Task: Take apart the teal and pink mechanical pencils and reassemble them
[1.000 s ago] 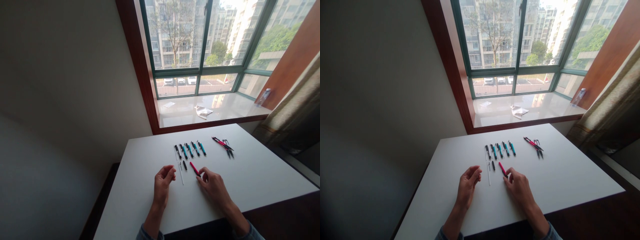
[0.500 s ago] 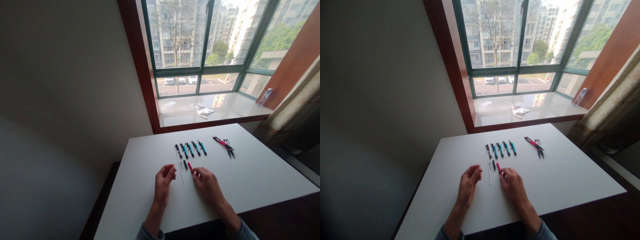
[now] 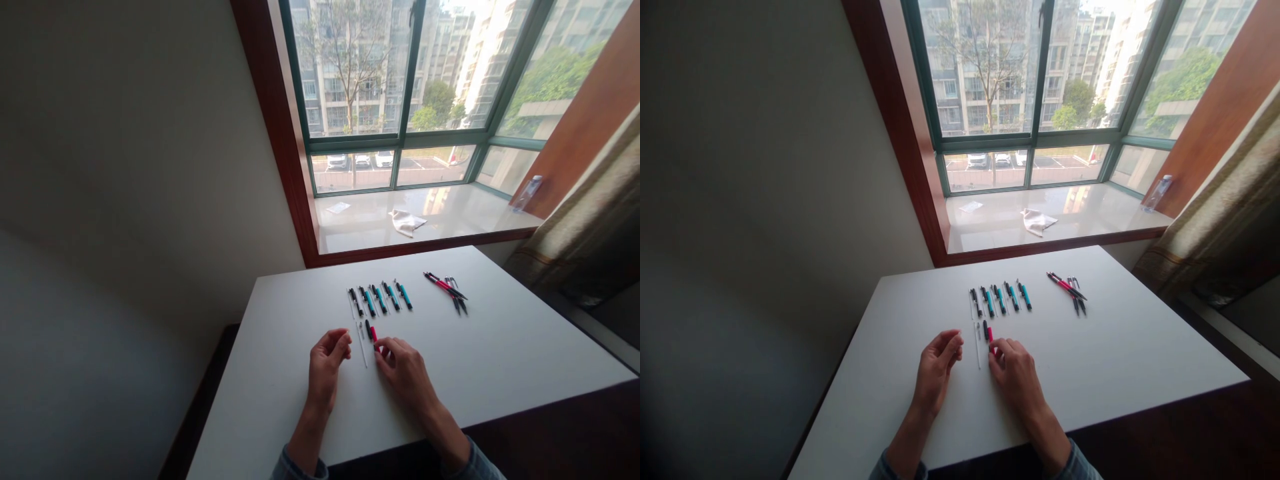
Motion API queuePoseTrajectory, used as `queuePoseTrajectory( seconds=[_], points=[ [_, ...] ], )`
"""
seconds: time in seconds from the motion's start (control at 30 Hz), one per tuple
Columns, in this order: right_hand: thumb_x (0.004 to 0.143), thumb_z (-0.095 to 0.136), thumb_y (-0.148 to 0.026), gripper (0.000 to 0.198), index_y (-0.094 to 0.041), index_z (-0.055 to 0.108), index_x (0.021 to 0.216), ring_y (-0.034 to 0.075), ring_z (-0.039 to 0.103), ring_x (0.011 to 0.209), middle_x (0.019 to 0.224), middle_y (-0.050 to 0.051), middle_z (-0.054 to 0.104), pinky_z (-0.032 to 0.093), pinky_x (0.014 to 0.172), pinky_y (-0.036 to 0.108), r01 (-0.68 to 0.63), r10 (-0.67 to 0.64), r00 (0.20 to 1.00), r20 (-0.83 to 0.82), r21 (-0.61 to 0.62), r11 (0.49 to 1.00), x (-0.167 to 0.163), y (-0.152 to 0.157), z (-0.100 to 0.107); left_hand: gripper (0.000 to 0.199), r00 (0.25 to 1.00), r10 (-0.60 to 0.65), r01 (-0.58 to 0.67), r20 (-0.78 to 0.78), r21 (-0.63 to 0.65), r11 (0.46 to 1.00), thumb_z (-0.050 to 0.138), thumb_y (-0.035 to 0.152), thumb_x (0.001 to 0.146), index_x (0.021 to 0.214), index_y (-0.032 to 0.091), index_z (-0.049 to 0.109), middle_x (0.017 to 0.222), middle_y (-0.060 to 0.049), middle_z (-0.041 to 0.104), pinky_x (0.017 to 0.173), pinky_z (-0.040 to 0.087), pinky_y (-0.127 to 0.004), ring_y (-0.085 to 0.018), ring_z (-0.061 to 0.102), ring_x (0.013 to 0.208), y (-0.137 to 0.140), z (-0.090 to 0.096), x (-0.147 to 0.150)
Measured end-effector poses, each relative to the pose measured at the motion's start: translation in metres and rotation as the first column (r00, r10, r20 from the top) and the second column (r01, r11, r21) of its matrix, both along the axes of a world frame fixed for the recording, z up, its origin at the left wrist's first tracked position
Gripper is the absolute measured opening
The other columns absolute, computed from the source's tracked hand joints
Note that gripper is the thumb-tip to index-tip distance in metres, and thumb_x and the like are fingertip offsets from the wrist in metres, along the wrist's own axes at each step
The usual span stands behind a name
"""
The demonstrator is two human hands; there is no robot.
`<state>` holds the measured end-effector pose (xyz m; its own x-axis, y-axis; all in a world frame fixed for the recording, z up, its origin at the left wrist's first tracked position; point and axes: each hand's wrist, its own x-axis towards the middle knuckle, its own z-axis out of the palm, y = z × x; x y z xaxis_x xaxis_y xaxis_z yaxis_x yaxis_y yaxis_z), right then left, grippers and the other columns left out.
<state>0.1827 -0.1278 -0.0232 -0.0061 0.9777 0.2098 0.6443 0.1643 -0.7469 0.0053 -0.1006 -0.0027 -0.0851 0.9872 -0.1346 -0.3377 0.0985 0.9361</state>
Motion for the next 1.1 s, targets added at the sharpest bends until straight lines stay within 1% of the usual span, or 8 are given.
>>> queuePoseTrajectory(
  seconds=[0.27, 0.43, 0.63, 0.77, 0.93, 1.1],
  points=[
    [0.091, 0.058, -0.020, 0.017, -0.022, 0.072, 0.100, 0.021, 0.065, 0.072, 0.082, 0.004, 0.069, 0.050, 0.072, 0.032, 0.064, -0.066, 0.997, 0.033, 0.036, 0.997, 0.005, 0.006, -0.004, 0.033, 1.000, 0.005, -0.005, -0.008, -0.014, 1.000, 0.087, 0.036, 0.069, 0.092, 0.015, 0.077, 0.076, -0.002, 0.068, 0.064, 0.049, -0.024, -0.010, 0.056, 0.062, 0.001, -0.002, -0.001],
    [0.091, 0.058, -0.020, 0.019, -0.022, 0.073, 0.101, 0.021, 0.065, 0.072, 0.082, 0.004, 0.070, 0.050, 0.071, 0.032, 0.047, -0.048, 0.999, 0.024, 0.045, 0.998, 0.000, 0.009, -0.007, 0.034, 1.000, 0.006, -0.006, -0.010, -0.012, 1.000, 0.088, 0.037, 0.069, 0.091, 0.015, 0.077, 0.074, -0.001, 0.067, 0.064, 0.049, -0.024, -0.010, 0.056, 0.062, 0.001, -0.002, -0.002],
    [0.092, 0.057, -0.024, 0.016, -0.021, 0.072, 0.097, 0.021, 0.065, 0.072, 0.083, 0.005, 0.071, 0.051, 0.070, 0.031, 0.069, -0.068, 0.998, -0.012, 0.067, 0.995, -0.002, 0.007, -0.009, 0.034, 1.000, 0.003, -0.004, -0.018, -0.015, 1.000, 0.088, 0.038, 0.069, 0.092, 0.015, 0.077, 0.075, -0.002, 0.067, 0.064, 0.049, -0.024, -0.011, 0.056, 0.062, 0.002, -0.004, -0.003],
    [0.092, 0.057, -0.025, 0.015, -0.021, 0.071, 0.095, 0.020, 0.064, 0.070, 0.081, 0.005, 0.070, 0.050, 0.069, 0.031, 0.077, -0.077, 0.997, -0.004, 0.057, 0.995, 0.000, 0.006, -0.008, 0.036, 1.000, 0.009, -0.009, -0.022, -0.018, 1.000, 0.089, 0.039, 0.067, 0.091, 0.014, 0.077, 0.074, -0.002, 0.068, 0.064, 0.049, -0.025, -0.011, 0.056, 0.062, 0.002, -0.003, -0.004],
    [0.091, 0.058, -0.021, 0.015, -0.021, 0.072, 0.093, 0.021, 0.065, 0.073, 0.083, 0.006, 0.071, 0.050, 0.071, 0.032, 0.070, -0.071, 0.997, 0.016, 0.043, 0.997, -0.004, 0.005, -0.007, 0.034, 1.000, 0.004, -0.004, -0.016, -0.017, 1.000, 0.088, 0.037, 0.069, 0.092, 0.014, 0.077, 0.075, -0.002, 0.067, 0.064, 0.049, -0.025, -0.011, 0.056, 0.063, 0.002, -0.001, -0.003],
    [0.091, 0.058, -0.021, 0.014, -0.022, 0.072, 0.092, 0.022, 0.066, 0.075, 0.083, 0.005, 0.071, 0.050, 0.071, 0.032, 0.068, -0.070, 0.997, 0.032, 0.062, 0.996, -0.008, 0.004, -0.007, 0.033, 1.000, 0.003, -0.003, -0.014, -0.011, 1.000, 0.088, 0.038, 0.069, 0.091, 0.015, 0.077, 0.074, -0.001, 0.066, 0.064, 0.049, -0.024, -0.010, 0.056, 0.063, 0.002, -0.001, -0.002]
  ],
)
